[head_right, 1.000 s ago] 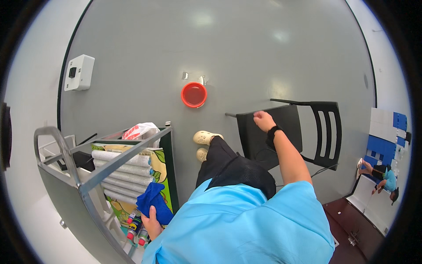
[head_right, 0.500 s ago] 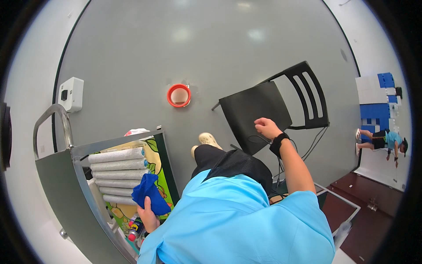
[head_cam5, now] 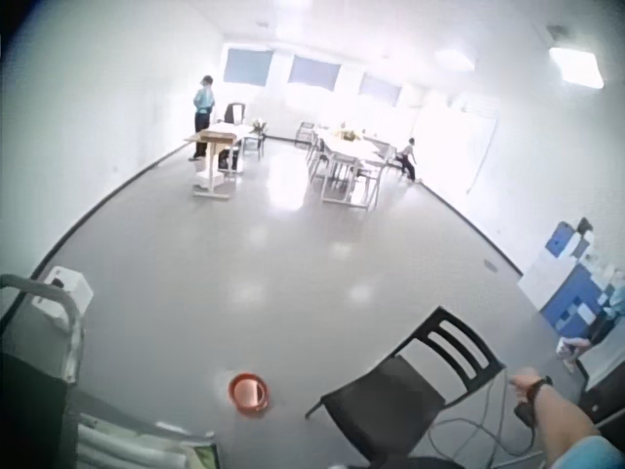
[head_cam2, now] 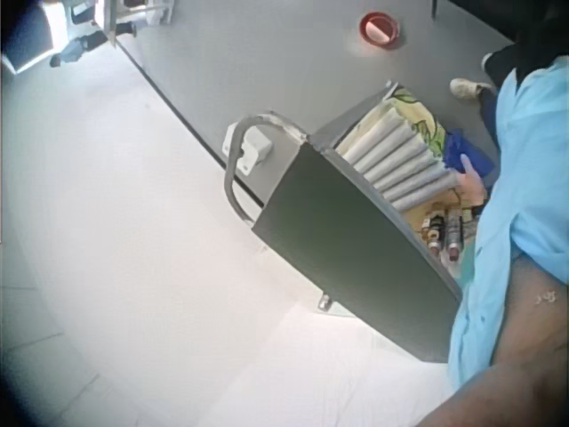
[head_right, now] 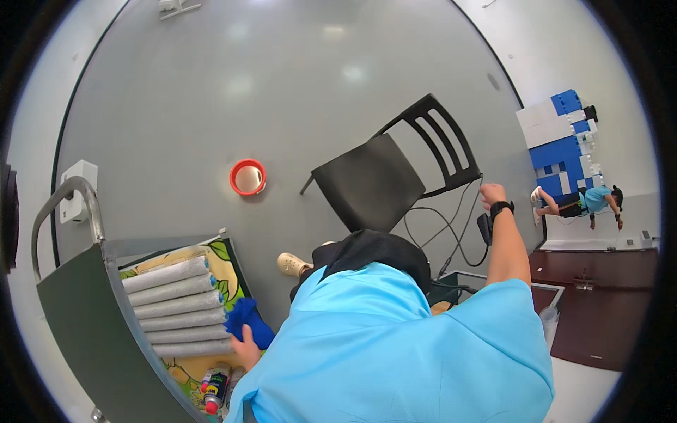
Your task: Wiping down a shelf surface using a cloth and spray bottle.
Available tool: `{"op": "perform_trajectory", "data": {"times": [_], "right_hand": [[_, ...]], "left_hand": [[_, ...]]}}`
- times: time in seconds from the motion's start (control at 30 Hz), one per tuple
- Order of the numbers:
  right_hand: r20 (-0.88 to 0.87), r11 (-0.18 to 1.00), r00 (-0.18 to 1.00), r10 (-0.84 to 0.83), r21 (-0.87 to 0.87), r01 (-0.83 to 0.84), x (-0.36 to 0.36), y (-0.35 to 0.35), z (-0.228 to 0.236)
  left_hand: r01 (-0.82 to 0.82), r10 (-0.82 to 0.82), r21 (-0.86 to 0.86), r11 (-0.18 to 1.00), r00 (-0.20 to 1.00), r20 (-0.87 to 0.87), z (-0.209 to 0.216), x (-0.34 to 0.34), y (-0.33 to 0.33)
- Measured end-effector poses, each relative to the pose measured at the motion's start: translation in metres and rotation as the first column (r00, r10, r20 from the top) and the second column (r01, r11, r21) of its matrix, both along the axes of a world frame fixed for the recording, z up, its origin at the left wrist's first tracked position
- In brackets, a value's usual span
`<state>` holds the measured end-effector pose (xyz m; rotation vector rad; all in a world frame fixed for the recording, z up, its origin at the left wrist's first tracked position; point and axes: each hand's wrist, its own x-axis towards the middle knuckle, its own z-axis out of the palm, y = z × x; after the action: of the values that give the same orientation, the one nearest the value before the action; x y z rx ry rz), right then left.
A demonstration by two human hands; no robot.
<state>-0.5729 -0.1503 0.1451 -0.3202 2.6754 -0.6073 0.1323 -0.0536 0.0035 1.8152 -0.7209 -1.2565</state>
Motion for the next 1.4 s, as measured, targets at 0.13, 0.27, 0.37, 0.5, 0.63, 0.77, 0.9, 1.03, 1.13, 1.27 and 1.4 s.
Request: {"op": "perform_trajectory", "data": {"times": [0.13,0.27,0.37,0.5,0.63,0.77,0.9,1.03,1.13,1.27,1.4], "right_hand": [[0.075,0.971,0.974,-0.215,0.128,0.204,-0.004,0.045,-0.004],[0.038,0.923,0.995,-0.091,0.38,0.07,0.026,0.069,-0.037],[0.129,0.922,0.989,-0.07,0.388,0.015,0.044,0.078,-0.06],[0.353,0.944,0.932,-0.075,0.325,-0.047,0.054,0.072,-0.081],[0.513,0.928,0.824,0.242,0.127,-0.352,0.058,0.018,-0.103],[0.472,0.782,0.672,0.571,-0.066,-0.619,0.053,-0.051,-0.105],[0.35,0.704,0.622,0.701,-0.203,-0.68,0.047,-0.097,-0.091],[0.307,0.663,0.601,0.738,-0.164,-0.731,0.065,-0.106,-0.076],[0.367,0.577,0.515,0.775,-0.078,-0.813,0.096,-0.104,-0.066],[0.428,0.451,0.384,0.818,-0.062,-0.891,0.142,-0.117,-0.049],[0.346,0.303,0.246,0.905,-0.12,-0.945,0.197,-0.162,-0.031]], "left_hand": [[-0.047,-0.008,0.275,0.96,0.981,0.194,-0.1,-0.012,0.08],[-0.02,0.039,0.242,0.97,0.997,-0.072,-0.173,0.016,0.139],[-0.152,0.071,0.32,0.935,0.965,0.253,-0.185,0.041,0.143],[-0.002,-0.067,0.238,0.971,0.957,0.281,-0.119,0.064,0.102],[0.074,-0.069,-0.004,0.997,0.944,0.322,-0.02,0.035,0.027],[-0.077,0.089,-0.083,0.994,0.984,0.155,0.037,-0.018,-0.042],[-0.228,0.226,-0.025,0.973,0.971,-0.076,0.057,-0.058,-0.059],[-0.158,0.159,0.021,0.987,0.976,-0.145,0.064,-0.07,-0.05],[-0.127,0.125,-0.013,0.992,0.985,-0.12,0.067,-0.062,-0.043],[-0.058,0.06,0.021,0.998,0.986,-0.154,0.068,-0.043,-0.038],[0.064,-0.068,-0.043,0.997,0.993,-0.1,0.079,-0.039,-0.042]]}}
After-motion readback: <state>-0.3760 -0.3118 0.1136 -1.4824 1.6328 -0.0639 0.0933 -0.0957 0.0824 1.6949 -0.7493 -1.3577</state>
